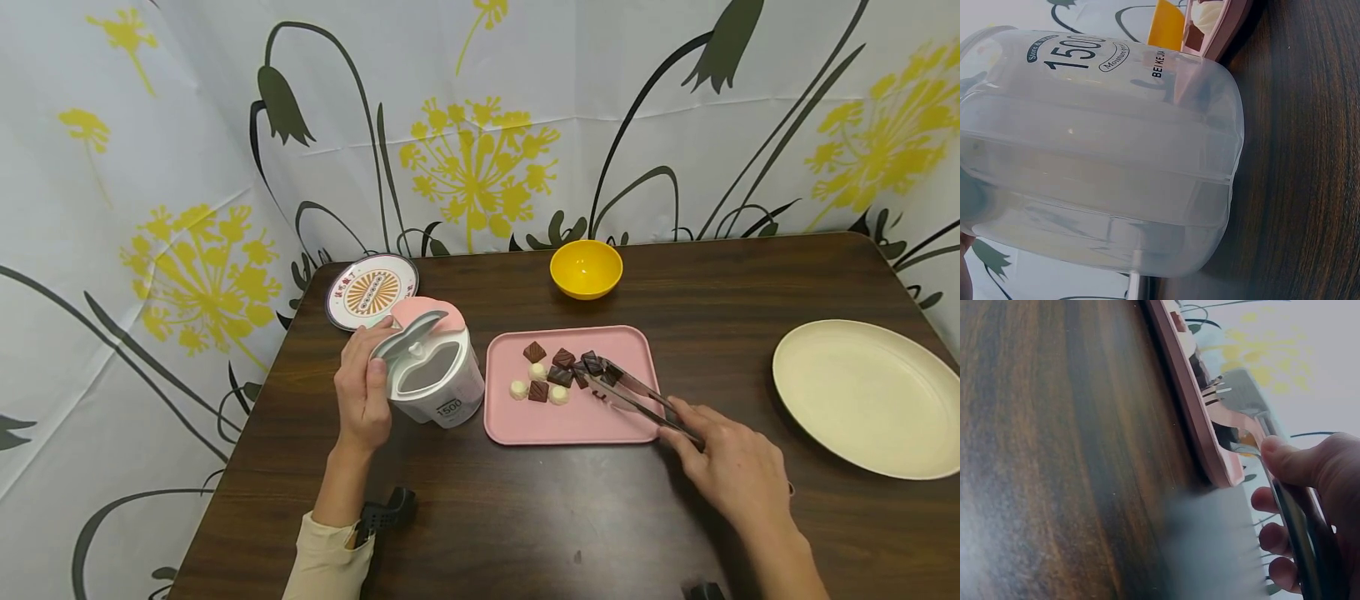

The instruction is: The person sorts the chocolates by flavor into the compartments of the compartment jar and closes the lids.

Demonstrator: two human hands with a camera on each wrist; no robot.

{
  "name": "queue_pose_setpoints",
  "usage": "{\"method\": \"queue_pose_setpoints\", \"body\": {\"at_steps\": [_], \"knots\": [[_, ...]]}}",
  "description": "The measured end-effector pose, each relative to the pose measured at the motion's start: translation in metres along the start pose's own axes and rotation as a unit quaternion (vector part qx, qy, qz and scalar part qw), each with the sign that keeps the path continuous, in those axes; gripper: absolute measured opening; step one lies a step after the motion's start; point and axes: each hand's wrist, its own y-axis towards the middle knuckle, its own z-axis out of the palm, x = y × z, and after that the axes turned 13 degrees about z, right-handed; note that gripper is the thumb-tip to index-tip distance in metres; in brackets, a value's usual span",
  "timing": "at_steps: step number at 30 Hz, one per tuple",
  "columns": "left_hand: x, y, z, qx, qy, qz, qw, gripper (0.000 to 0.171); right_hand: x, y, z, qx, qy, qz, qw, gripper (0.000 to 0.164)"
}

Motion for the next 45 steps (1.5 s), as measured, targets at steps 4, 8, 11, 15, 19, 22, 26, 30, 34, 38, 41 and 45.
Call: {"method": "queue_pose_setpoints", "body": {"at_steps": [4,8,11,15,19,22,26,30,34,38,41,45], "knots": [[0.0,-0.001,0.0,0.003,0.001,-0.003,1.0,0.037,0.0,-0.001,-0.002,-0.012,0.005,-0.004,1.0,0.047],[0.0,-0.001,0.0,0.004,0.001,-0.005,1.0,0.037,0.001,0.0,-0.006,-0.028,0.008,-0.009,1.0,0.047],[0.0,-0.001,0.0,0.002,-0.001,-0.004,1.0,0.036,0.002,0.001,-0.009,-0.039,0.009,-0.01,0.999,0.049],[0.0,-0.001,-0.001,0.001,-0.001,-0.002,1.0,0.037,0.006,0.002,-0.013,-0.063,0.021,-0.022,0.998,0.05],[-0.001,-0.001,-0.001,-0.003,-0.002,-0.001,1.0,0.037,0.013,0.004,-0.015,-0.091,0.035,-0.053,0.994,0.053],[0.0,-0.001,0.0,-0.004,-0.004,0.001,1.0,0.036,0.02,0.006,-0.018,-0.105,0.041,-0.072,0.991,0.054],[0.0,0.0,0.001,-0.003,-0.003,0.002,1.0,0.037,0.033,0.01,-0.022,-0.117,0.053,-0.092,0.987,0.055],[0.001,0.0,0.001,-0.004,-0.003,0.001,1.0,0.037,0.051,0.014,-0.024,-0.124,0.075,-0.119,0.982,0.051],[0.001,-0.001,0.001,0.0,-0.003,-0.002,1.0,0.037,0.074,0.018,-0.023,-0.123,0.102,-0.144,0.977,0.045],[0.001,-0.001,0.001,0.003,-0.003,-0.006,1.0,0.037,0.098,0.017,-0.021,-0.107,0.116,-0.16,0.974,0.05],[0.001,-0.001,0.001,0.002,-0.002,-0.007,1.0,0.037,0.114,0.015,-0.019,-0.085,0.117,-0.167,0.975,0.046],[0.001,-0.002,0.001,0.002,0.0,-0.006,1.0,0.037,0.132,0.012,-0.012,-0.069,0.128,-0.173,0.974,0.047]]}}
